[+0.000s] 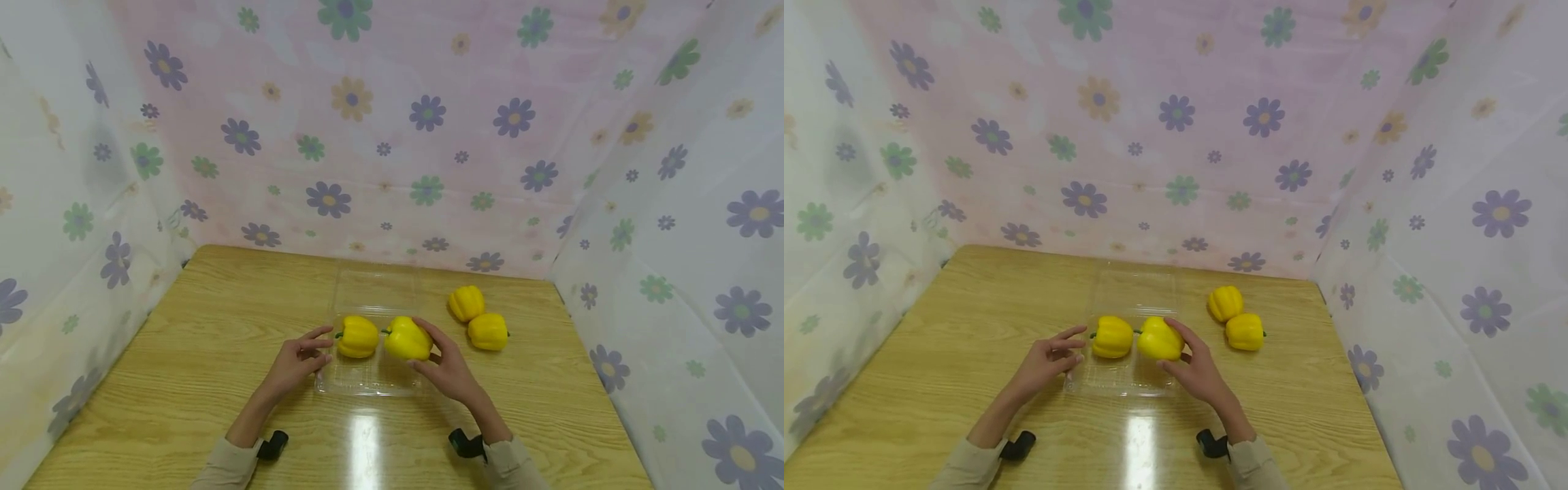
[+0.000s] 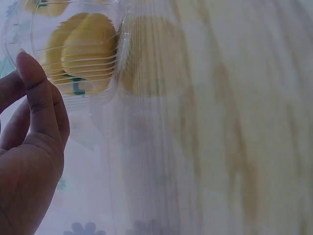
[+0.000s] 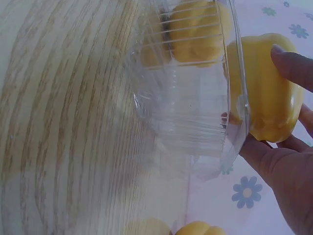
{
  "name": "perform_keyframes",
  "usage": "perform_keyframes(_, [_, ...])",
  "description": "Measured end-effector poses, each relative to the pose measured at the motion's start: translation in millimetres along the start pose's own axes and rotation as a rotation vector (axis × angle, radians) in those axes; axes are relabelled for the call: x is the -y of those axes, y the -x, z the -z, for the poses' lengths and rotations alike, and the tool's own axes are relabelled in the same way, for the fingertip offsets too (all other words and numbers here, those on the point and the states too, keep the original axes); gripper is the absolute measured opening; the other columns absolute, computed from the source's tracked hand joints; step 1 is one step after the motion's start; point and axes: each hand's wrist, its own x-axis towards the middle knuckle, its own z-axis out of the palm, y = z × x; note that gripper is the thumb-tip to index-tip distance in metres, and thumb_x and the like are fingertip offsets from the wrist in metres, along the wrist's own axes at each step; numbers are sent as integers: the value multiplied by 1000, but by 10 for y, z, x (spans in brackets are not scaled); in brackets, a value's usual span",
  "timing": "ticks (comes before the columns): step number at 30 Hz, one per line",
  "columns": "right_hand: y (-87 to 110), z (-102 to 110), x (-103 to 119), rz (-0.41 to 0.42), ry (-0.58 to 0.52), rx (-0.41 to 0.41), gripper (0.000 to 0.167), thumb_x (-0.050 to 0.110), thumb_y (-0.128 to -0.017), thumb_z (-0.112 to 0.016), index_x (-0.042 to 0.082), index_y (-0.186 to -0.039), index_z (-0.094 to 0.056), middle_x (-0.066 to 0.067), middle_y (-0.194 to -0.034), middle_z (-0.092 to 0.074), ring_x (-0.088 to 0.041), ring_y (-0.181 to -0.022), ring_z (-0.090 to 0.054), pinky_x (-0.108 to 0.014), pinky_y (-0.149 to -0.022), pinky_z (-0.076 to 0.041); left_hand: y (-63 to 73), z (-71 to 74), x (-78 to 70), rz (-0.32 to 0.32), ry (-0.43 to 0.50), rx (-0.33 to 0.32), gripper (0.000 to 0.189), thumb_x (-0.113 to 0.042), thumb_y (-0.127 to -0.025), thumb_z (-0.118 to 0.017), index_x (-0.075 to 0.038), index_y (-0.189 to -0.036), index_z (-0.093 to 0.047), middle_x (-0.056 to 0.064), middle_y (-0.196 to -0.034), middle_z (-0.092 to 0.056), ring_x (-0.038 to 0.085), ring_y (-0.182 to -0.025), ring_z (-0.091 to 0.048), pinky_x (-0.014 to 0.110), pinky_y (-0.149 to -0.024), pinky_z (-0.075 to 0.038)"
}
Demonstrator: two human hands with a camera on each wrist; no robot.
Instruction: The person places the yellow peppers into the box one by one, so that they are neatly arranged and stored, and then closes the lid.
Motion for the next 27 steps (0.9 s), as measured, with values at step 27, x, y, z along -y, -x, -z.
perform_keyframes(27, [-221, 4, 142, -160, 194, 39, 68, 0, -91, -74, 12, -152, -48, -18, -154, -46, -40, -138, -45, -52, -100, -54, -2, -15, -62, 20, -23, 5, 36, 0, -96, -68, 15, -128, -63, 24, -158, -40, 15, -73, -62, 24, -57, -57])
